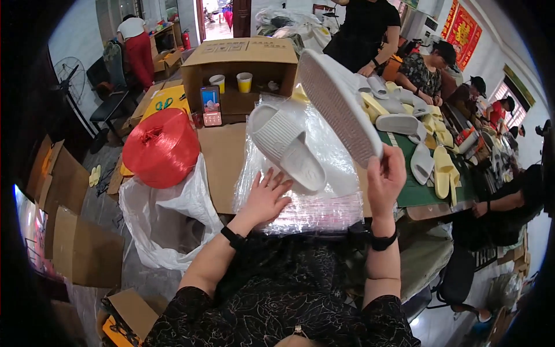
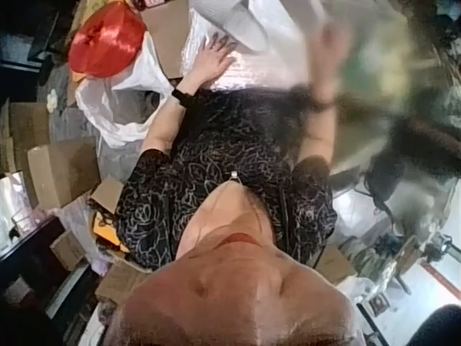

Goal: The recorder is packing multiple pairs of slippers into individual plastic bags at a workstation.

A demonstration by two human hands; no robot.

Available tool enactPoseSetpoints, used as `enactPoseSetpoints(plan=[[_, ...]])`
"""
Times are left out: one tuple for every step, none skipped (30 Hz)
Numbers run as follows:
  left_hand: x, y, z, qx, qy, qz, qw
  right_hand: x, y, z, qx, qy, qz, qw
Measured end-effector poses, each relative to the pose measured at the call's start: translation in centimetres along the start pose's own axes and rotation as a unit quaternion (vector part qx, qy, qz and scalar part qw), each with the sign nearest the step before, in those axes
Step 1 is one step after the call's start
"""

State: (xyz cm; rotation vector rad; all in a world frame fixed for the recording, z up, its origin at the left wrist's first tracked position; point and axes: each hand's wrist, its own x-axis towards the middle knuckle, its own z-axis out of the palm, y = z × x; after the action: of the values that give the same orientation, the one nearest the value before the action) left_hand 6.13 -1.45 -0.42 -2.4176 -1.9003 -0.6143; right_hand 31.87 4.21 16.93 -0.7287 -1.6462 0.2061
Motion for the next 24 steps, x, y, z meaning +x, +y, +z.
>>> enactPoseSetpoints(plan=[[0.0, 0.0, 0.0, 0.000, 0.000, -0.001, 1.000, -0.3, -0.2, 0.5, -0.053, -0.013, -0.007, 0.998], [0.0, 0.0, 0.0, -0.005, 0.011, 0.001, 1.000, -0.6, 0.1, 1.2, -0.053, -0.019, -0.001, 0.998], [0.0, 0.0, 0.0, -0.011, 0.023, 0.004, 1.000, -0.9, 0.4, 1.9, -0.054, -0.025, 0.005, 0.998], [-0.2, 0.0, -0.1, -0.002, 0.028, 0.004, 1.000, -1.2, 0.3, 2.4, -0.054, -0.033, -0.009, 0.998], [-0.3, -0.1, 0.0, -0.002, 0.028, 0.002, 1.000, -1.4, 0.7, 2.6, -0.053, -0.035, -0.009, 0.998], [-0.4, -0.2, 0.1, -0.003, 0.033, 0.004, 0.999, -1.7, 1.4, 2.8, -0.036, -0.041, 0.013, 0.998], [-0.5, -0.3, 0.1, -0.004, 0.038, 0.007, 0.999, -2.1, 2.1, 3.1, -0.020, -0.046, 0.036, 0.998], [-0.3, -0.1, 0.1, -0.006, 0.037, 0.008, 0.999, -2.9, 3.2, 3.8, 0.106, -0.016, 0.154, 0.982], [-0.2, 0.0, 0.1, -0.008, 0.040, 0.012, 0.999, -3.4, 4.0, 3.8, 0.103, -0.016, 0.154, 0.982], [-0.2, 0.0, 0.0, -0.008, 0.043, 0.012, 0.999, -3.6, 4.7, 3.8, 0.278, 0.014, 0.304, 0.911], [-0.2, -0.1, 0.0, -0.009, 0.043, 0.011, 0.999, -3.8, 5.4, 3.7, 0.435, 0.043, 0.436, 0.787], [-0.2, -0.1, -0.1, -0.008, 0.041, 0.010, 0.999, -4.0, 6.1, 3.6, 0.435, 0.042, 0.436, 0.787], [-0.3, -0.1, -0.1, -0.008, 0.040, 0.008, 0.999, -4.0, 6.8, 3.4, 0.553, 0.031, 0.509, 0.659], [-0.3, -0.2, 0.0, -0.008, 0.040, 0.007, 0.999, -4.1, 7.3, 3.3, 0.652, 0.019, 0.563, 0.508], [-0.4, -0.3, 0.1, -0.002, 0.040, 0.008, 0.999, -4.3, 7.8, 3.4, 0.727, 0.007, 0.597, 0.339], [-0.4, -0.3, 0.2, 0.005, 0.041, 0.010, 0.999, -4.6, 8.0, 3.6, 0.737, 0.023, 0.602, 0.307], [-0.3, -0.2, 0.2, 0.005, 0.041, 0.012, 0.999, -5.3, 8.8, 3.7, 0.737, 0.023, 0.601, 0.308], [-0.2, -0.2, 0.2, 0.002, 0.042, 0.014, 0.999, -6.1, 9.9, 3.9, 0.748, 0.043, 0.616, 0.245], [-0.2, -0.2, 0.1, -0.001, 0.043, 0.015, 0.999, -6.3, 9.9, 4.1, 0.754, 0.062, 0.629, 0.179], [-0.2, -0.2, 0.1, -0.001, 0.043, 0.015, 0.999, -6.2, 9.5, 4.1, 0.739, 0.074, 0.648, 0.169], [-0.3, -0.1, 0.1, -0.001, 0.037, 0.011, 0.999, -6.5, 9.8, 4.1, 0.739, 0.074, 0.647, 0.170], [-0.4, 0.0, 0.0, 0.000, 0.032, 0.006, 0.999, -7.0, 10.2, 4.1, 0.733, 0.064, 0.657, 0.163], [-0.3, 0.0, 0.1, 0.000, 0.032, 0.007, 0.999, -7.3, 10.5, 3.9, 0.727, 0.055, 0.666, 0.156], [-0.2, 0.0, 0.3, -0.005, 0.033, 0.007, 0.999, -7.5, 10.9, 3.6, 0.717, 0.022, 0.674, 0.177]])
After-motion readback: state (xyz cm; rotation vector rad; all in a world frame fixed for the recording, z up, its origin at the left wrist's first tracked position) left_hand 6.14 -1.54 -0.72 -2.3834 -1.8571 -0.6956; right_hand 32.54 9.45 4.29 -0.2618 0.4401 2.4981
